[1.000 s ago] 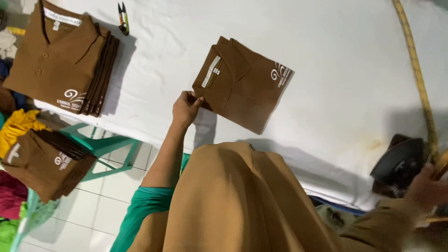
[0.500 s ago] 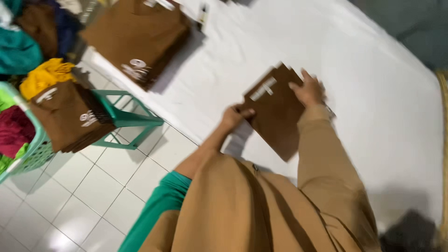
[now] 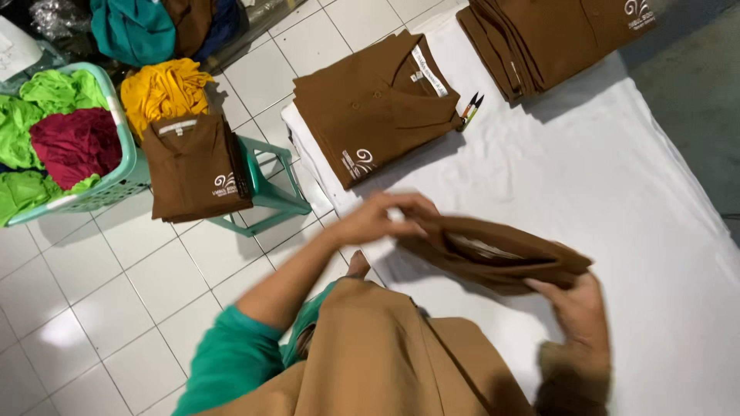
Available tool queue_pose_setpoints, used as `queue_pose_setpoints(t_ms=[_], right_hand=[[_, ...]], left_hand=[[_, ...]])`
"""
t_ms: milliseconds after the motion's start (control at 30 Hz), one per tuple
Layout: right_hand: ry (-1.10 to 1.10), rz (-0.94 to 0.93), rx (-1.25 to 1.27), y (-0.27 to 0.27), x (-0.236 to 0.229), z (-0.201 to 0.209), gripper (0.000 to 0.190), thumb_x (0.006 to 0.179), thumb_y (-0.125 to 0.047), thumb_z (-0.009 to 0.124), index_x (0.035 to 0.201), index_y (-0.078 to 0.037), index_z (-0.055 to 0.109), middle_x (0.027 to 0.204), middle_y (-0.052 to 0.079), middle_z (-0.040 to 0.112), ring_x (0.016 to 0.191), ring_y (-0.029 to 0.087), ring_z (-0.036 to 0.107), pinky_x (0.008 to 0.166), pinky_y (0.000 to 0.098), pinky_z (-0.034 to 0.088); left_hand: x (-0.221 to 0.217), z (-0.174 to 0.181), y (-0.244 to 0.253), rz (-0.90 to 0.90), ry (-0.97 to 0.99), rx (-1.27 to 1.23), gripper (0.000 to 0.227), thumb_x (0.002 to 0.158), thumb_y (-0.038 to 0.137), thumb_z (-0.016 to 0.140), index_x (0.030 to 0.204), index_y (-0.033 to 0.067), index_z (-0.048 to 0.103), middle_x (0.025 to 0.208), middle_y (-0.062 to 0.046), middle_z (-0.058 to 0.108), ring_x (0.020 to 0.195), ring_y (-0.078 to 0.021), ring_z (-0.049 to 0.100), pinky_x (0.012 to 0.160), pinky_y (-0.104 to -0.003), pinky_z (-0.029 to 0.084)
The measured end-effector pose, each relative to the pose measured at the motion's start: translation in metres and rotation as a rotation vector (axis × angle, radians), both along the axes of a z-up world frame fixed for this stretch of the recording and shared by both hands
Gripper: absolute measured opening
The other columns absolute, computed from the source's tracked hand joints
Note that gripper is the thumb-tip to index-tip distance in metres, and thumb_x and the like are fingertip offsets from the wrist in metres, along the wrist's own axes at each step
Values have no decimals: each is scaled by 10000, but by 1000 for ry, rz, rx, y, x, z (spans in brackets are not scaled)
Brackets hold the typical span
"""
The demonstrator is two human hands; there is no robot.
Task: The person irons brown polo shirts on a padded surface using a heavy iron, folds the shirts, and places them onto a stack.
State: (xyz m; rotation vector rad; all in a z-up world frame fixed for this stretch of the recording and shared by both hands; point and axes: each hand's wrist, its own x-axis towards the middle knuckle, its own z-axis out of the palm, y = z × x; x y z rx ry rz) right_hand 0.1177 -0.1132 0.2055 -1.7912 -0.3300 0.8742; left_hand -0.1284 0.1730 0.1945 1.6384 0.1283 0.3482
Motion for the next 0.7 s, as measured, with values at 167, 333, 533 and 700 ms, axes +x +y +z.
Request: queue_pose_setpoints(t_ms=[167, 333, 533, 700], right_hand=[[-693, 605, 350, 105, -67, -8, 376, 908, 132, 570, 1198, -36, 741, 1289, 162, 649, 1312, 336, 581, 1273, 419, 326], [448, -112, 677, 258, -83, -23, 583, 833, 43, 723, 1381, 48, 525, 1388, 229, 627, 1253, 326, 629, 1128, 445, 520], [486, -247, 345, 305, -39, -118, 481, 787, -103, 827, 1223, -187, 643, 1185, 36, 744, 1095, 239, 701, 851, 435, 560], [448, -349, 310, 302, -27, -140, 717, 816, -133, 806, 1447, -64, 470, 1287, 15, 649, 1078, 140, 627, 871, 331, 515]], left_hand=[[-13, 121, 143, 27, -232, 292, 437, 1019, 197, 722, 1387, 120, 499, 1421, -62, 492, 1372, -219, 503, 1190, -355, 457], [70, 103, 273, 142, 324, 177, 280, 962, 357, 757, 1070, 122, 651, 992, 39, 714, 856, -60, 674, 714, -242, 571], [165, -55, 336, 371, 501, 413, 1072, 869, 214, 924, 1614, 319, 161, 1628, -200, 431, 1472, -392, 434, 1131, -464, 386], [122, -17, 254, 640, 391, 640, 976, 965, 383, 842, 1620, 301, 123, 1626, -150, 444, 1498, -388, 385, 1135, -601, 261]])
